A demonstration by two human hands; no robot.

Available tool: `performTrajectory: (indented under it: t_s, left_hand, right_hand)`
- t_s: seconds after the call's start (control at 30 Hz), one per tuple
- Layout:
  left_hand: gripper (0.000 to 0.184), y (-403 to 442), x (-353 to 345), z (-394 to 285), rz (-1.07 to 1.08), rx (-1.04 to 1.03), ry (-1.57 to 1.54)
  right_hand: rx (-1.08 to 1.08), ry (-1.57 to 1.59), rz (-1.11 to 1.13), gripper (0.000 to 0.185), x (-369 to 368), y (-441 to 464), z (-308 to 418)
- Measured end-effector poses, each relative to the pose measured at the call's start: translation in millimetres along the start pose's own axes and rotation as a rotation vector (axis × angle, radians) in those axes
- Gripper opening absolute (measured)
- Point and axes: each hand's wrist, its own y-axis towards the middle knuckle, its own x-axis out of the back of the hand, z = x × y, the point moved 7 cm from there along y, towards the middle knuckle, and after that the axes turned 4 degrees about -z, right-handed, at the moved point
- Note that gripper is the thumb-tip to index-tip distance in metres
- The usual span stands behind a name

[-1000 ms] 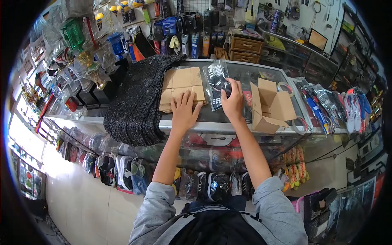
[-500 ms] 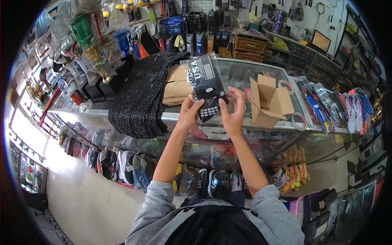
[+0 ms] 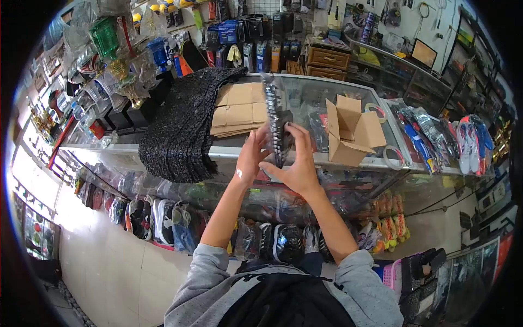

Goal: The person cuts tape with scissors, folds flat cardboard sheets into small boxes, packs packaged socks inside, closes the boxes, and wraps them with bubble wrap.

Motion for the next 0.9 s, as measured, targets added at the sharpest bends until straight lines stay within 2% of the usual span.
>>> performTrajectory:
  t_s: [0.07, 0.13, 0.17, 0.2, 0.27, 0.3, 0.37, 0.4, 0.47, 0.5, 0.53, 0.6, 0.63, 0.7, 0.73, 0.8, 0.83, 0.87, 0.9]
  left_hand:
    - [0.050, 1, 5, 4, 0.068, -0.067, 0.084]
    - [0.049, -7, -8, -15, 0.194, -0.275, 0.384]
    - [0.052, -8, -5, -17, 0.206, -0.368, 0.481]
    - [0.052, -9, 0, -21, 0.203, -0.366, 0.484]
    - [0.066, -19, -3, -32, 0.212, -0.589, 1.048]
    - [0.074, -24, -7, -36, 0.211, -0.656, 1.141]
    - [0.075, -22, -1, -27, 0.261, -0.652, 1.226]
    - [0.077, -21, 0, -21, 0.311, -0.657, 1.310]
    - [0.078, -18, 2, -12, 0.344, -0.631, 1.329]
    - [0.076, -16, 3, -10, 0.356, -0.630, 1.298]
    - [0.075, -14, 4, -8, 0.367, -0.630, 1.266]
    - [0.073, -12, 9, -3, 0.376, -0.601, 1.226]
    - [0.071, -10, 10, -2, 0.381, -0.576, 1.188]
    - [0.069, -12, 11, -2, 0.401, -0.572, 1.187]
    - [0.067, -13, 10, -1, 0.417, -0.566, 1.191]
    - [0.065, -16, 10, 0, 0.435, -0.543, 1.130]
    - [0.064, -18, 9, 0, 0.449, -0.520, 1.072]
    - [0.064, -21, 7, 0, 0.453, -0.520, 1.069]
    - [0.060, -25, 5, -1, 0.448, -0.504, 1.060]
  right_hand:
    - [0.012, -0.019, -0.032, 0.069, -2, -1, -2]
    - [-0.473, 0.539, -0.040, 0.057, -12, -10, -39]
    - [-0.444, 0.627, -0.070, 0.050, -12, -11, -51]
    - [-0.495, 0.663, -0.064, 0.051, -13, -17, -69]
    - [-0.576, 0.760, -0.079, 0.054, -12, -23, -84]
    - [-0.581, 0.760, -0.080, 0.054, -10, -24, -85]
    - [-0.934, 0.823, -0.044, 0.055, -20, -44, -98]
    - [-0.945, 0.822, -0.047, 0.055, -19, -47, -103]
    - [-0.917, 0.718, 0.122, 0.060, -23, -47, -112]
    - [-0.807, 0.641, 0.175, 0.062, -20, -41, -107]
    - [-0.809, 0.639, 0.170, 0.062, -16, -40, -106]
    - [-0.348, 0.064, 0.320, 0.071, -2, -25, -78]
    - [-0.349, 0.060, 0.319, 0.071, 5, -20, -64]
    - [-0.146, -0.247, 0.445, 0.084, 10, -16, -32]
    - [-0.150, -0.251, 0.445, 0.084, 10, -19, -32]
    - [-0.014, -0.347, 0.593, 0.089, 1, -28, -30]
    - [0.048, -0.343, 0.560, 0.079, 0, -32, -34]
    - [0.045, -0.346, 0.559, 0.079, 2, -35, -43]
    - [0.100, -0.306, 0.551, 0.069, 6, -35, -44]
